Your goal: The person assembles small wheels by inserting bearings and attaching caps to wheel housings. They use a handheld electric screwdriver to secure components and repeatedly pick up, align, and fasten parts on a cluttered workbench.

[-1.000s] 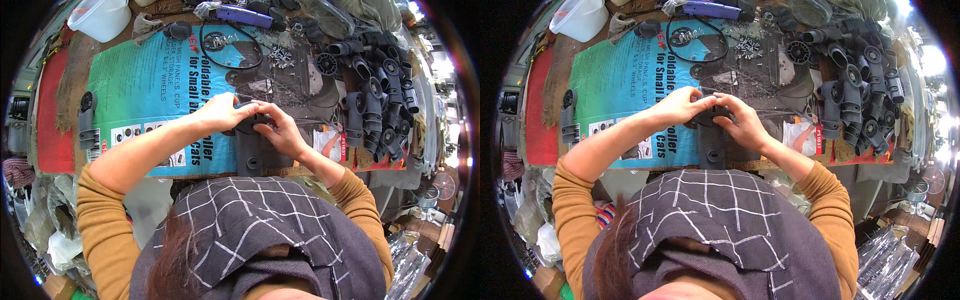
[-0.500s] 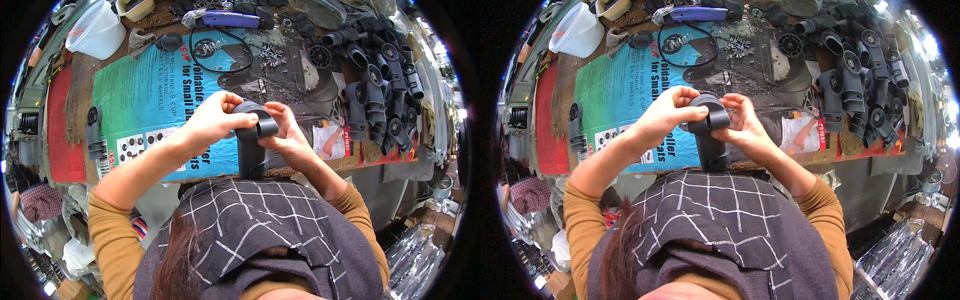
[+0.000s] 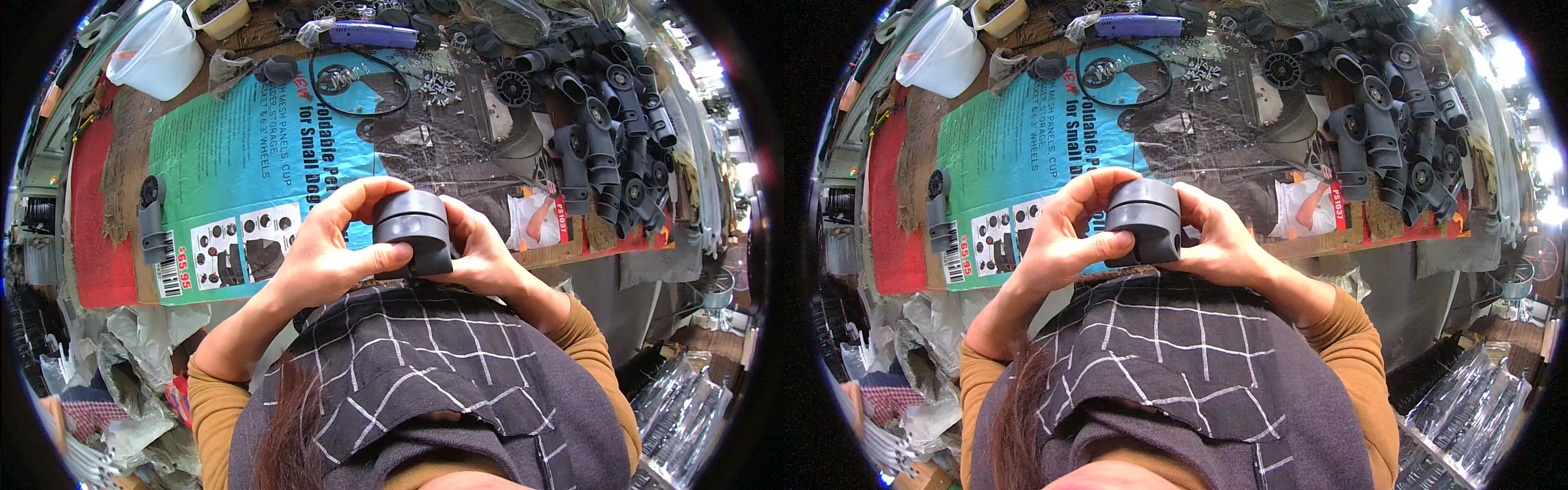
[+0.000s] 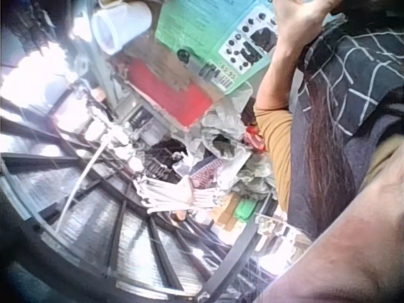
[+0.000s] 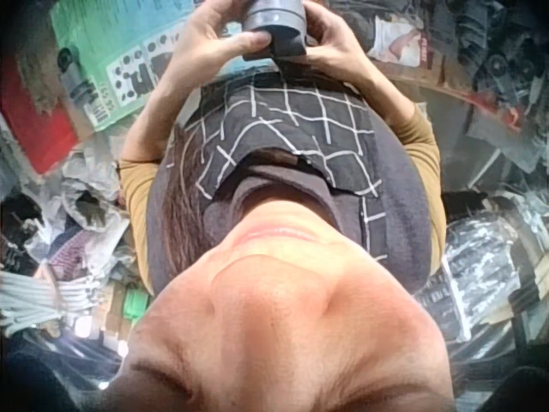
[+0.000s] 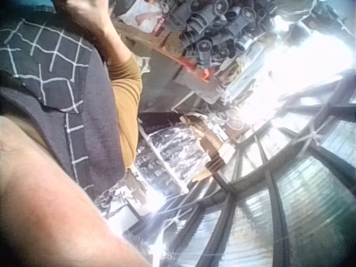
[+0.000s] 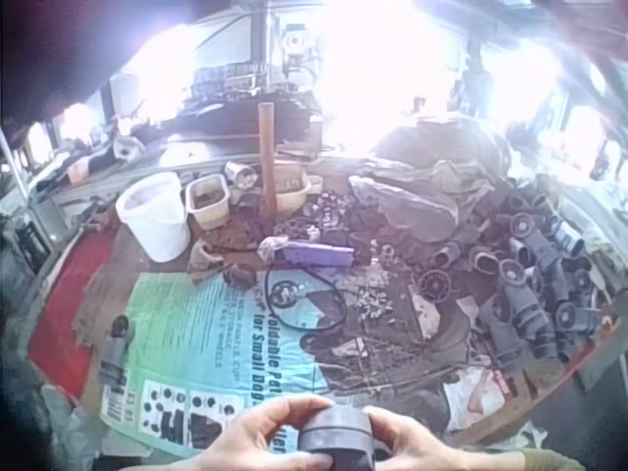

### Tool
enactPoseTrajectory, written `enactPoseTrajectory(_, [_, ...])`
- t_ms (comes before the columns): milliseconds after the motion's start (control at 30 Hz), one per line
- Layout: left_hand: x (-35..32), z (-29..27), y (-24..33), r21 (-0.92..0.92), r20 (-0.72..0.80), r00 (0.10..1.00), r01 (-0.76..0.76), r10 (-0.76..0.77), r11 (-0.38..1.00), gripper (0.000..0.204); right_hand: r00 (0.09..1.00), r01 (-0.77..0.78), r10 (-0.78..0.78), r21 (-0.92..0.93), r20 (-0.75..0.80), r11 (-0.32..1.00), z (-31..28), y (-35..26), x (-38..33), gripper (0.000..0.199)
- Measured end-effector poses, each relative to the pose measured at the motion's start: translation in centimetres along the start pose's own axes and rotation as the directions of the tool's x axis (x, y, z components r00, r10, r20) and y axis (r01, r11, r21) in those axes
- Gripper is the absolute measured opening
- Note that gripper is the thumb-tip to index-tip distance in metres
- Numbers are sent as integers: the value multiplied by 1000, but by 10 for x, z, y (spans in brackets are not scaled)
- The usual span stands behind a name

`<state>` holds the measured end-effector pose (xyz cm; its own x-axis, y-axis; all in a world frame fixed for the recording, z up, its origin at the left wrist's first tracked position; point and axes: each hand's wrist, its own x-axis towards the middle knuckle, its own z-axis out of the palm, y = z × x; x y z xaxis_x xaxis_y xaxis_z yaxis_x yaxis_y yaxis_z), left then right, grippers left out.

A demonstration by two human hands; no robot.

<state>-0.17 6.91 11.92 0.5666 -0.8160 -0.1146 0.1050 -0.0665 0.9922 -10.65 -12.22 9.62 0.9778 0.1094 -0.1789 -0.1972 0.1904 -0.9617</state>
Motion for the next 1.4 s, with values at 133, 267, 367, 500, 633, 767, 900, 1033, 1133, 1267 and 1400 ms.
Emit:
enactPoseTrajectory(133, [-4,6,-1,217,-67,982,-156,174,964,51,987,125,-151,-366,-44,922,8,-6,-6,43])
enactPoseTrajectory(267, [-4,13,-10,568,-109,925,-242,364,786,54,994,52,-98,-545,-56,837,16,-10,-10,44])
enactPoseTrajectory(367, [-5,13,-17,603,-88,880,-326,467,728,56,982,126,-182,-563,-44,817,18,-12,-11,44])
enactPoseTrajectory(500, [-5,13,-22,565,-107,871,-344,480,750,55,989,94,-144,-599,-36,795,18,-14,-10,43])
enactPoseTrajectory(633, [-6,12,-29,566,-102,860,-363,500,740,54,988,103,-152,-608,-31,788,19,-16,-10,41])
enactPoseTrajectory(767, [-7,12,-36,561,-105,861,-363,498,744,54,991,73,-127,-621,-42,780,20,-17,-10,41])
enactPoseTrajectory(900, [16,1,-40,539,-90,824,-432,560,723,57,968,142,-250,-764,-26,629,10,-13,6,42])
enactPoseTrajectory(1033, [44,-21,-53,639,-130,861,-307,492,706,65,863,93,-505,-987,15,130,-6,12,48,36])
enactPoseTrajectory(1133, [31,-12,-70,295,-318,947,137,-39,946,72,791,-44,-591,-949,157,-311,-1,43,69,20])
enactPoseTrajectory(1267, [30,15,-96,468,-347,886,-121,308,876,79,744,-108,-637,-905,201,-411,22,69,65,28])
enactPoseTrajectory(1400, [55,12,-106,468,-491,779,-142,391,872,67,840,172,-522,-985,147,-2,21,61,50,35])
